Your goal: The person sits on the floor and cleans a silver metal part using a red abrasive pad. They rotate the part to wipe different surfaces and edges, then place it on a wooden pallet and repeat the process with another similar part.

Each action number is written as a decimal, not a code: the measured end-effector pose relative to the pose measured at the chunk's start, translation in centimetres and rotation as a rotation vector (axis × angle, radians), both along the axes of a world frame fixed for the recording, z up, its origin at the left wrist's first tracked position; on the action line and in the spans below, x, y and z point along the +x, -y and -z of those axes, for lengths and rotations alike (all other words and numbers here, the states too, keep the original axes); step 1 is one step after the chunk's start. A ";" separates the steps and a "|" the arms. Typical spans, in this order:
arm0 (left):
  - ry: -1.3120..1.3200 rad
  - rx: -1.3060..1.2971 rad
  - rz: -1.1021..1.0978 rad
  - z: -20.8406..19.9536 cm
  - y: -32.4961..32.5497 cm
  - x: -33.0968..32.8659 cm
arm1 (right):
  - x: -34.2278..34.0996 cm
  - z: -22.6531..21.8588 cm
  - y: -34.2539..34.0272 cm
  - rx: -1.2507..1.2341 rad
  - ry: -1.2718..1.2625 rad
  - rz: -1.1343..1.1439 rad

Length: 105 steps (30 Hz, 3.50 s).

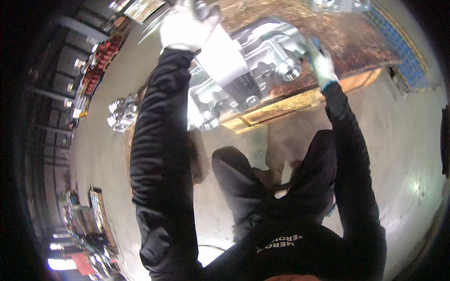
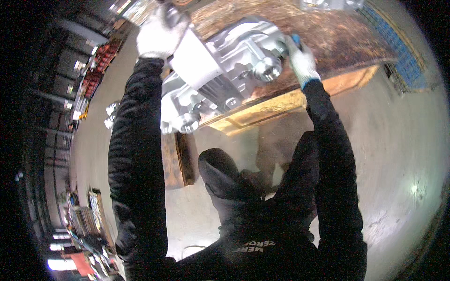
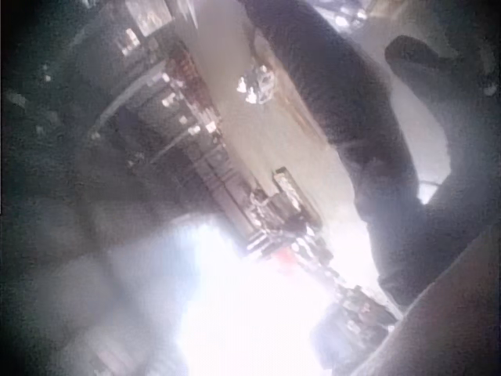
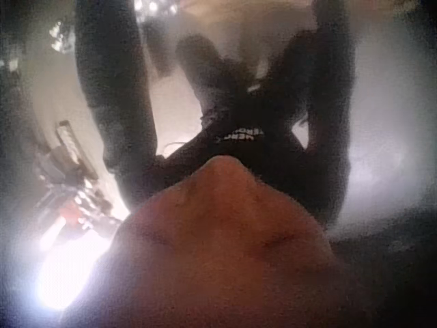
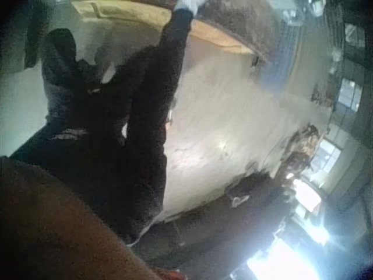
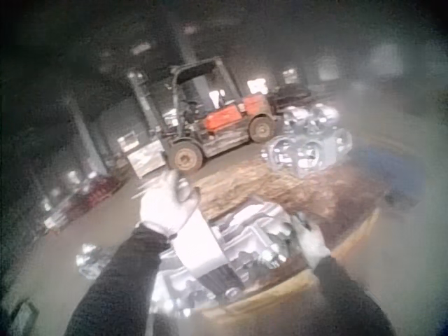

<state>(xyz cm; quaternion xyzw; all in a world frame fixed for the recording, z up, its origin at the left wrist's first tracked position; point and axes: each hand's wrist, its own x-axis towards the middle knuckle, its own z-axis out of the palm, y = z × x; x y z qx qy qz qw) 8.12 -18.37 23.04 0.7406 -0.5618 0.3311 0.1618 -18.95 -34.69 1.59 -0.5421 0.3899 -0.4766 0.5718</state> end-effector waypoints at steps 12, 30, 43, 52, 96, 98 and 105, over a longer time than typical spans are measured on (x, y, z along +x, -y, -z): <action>-0.706 -0.112 0.414 1.6 0.0 1.3 | -5.9 1.8 -21.6 -0.256 -0.087 -0.337; -0.693 -0.263 0.369 2.4 1.2 -0.3 | -7.7 2.4 -14.6 -0.994 -0.781 0.055; -0.465 -0.337 0.434 2.9 2.1 2.5 | -5.4 2.1 -23.7 -0.500 -0.842 -0.144; -0.394 -0.353 0.290 3.6 2.5 3.1 | -6.0 -3.7 -24.3 -0.655 -0.750 -0.200; -0.338 -0.289 0.222 2.8 2.0 3.2 | -6.0 4.4 -20.1 0.041 -0.209 -0.270; -0.408 -0.279 0.384 2.2 1.9 3.9 | -6.0 3.9 -20.3 -0.045 -0.304 -0.308; -0.360 -0.379 0.366 3.6 3.4 0.5 | -7.7 -1.2 -15.7 -0.363 -0.085 0.003</action>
